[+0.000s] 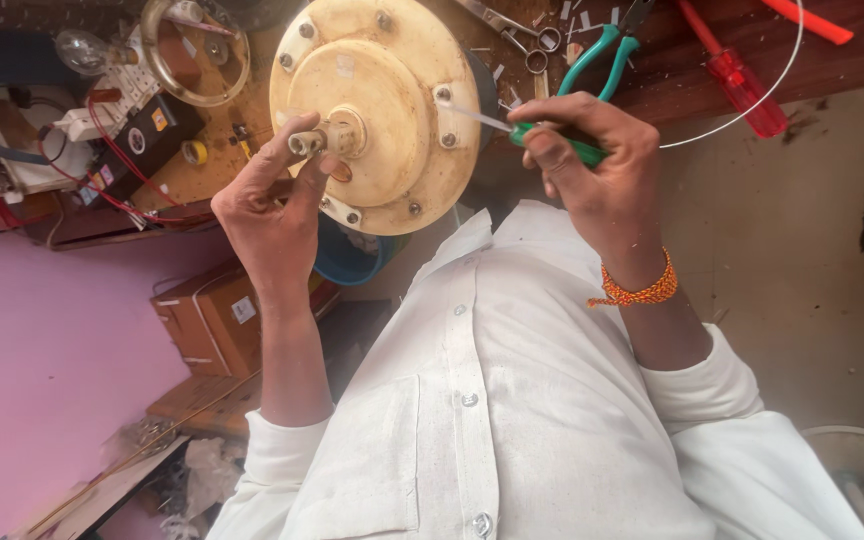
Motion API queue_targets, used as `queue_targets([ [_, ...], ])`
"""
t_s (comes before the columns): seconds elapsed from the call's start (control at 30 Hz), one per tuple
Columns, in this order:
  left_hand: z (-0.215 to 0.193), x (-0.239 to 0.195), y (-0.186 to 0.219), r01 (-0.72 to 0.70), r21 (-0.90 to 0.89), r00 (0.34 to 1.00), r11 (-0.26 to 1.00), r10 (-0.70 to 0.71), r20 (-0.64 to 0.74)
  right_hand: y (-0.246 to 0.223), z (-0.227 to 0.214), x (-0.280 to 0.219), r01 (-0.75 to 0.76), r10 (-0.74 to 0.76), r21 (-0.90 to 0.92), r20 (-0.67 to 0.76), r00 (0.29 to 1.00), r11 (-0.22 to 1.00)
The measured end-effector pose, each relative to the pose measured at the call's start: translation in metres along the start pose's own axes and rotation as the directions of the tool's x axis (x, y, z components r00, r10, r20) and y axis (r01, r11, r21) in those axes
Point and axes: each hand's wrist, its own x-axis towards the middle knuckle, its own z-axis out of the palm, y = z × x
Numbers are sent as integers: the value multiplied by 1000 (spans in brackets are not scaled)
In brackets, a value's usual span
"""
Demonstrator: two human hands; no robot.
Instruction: The person cleans a small white plastic part with a brush, then uses a screwdriver to tighten screws on a circular wooden board with wires. The person handles the part and board repeatedly while working at a cluttered workbench.
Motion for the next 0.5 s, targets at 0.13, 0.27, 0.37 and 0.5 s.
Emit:
queue_targets([
  [0.13, 5, -3, -6, -63, 6, 996, 998, 63, -57, 0, -1, 7, 108, -106, -27, 62, 992, 994],
  [0.27, 1, -8, -14, -26, -37, 996, 999, 23, -81, 3, -17, 10, 85, -86, 6, 59, 995, 996],
  [0.37, -5, -7, -18, -35, -5, 998, 999, 35, -51, 4, -28, 8, 90, -90, -16, 11, 996, 996],
  [0.5, -10, 1, -17, -18, 14, 1000, 1000, 18, -9, 2, -33, 15, 96, -95, 58, -32, 995, 994],
])
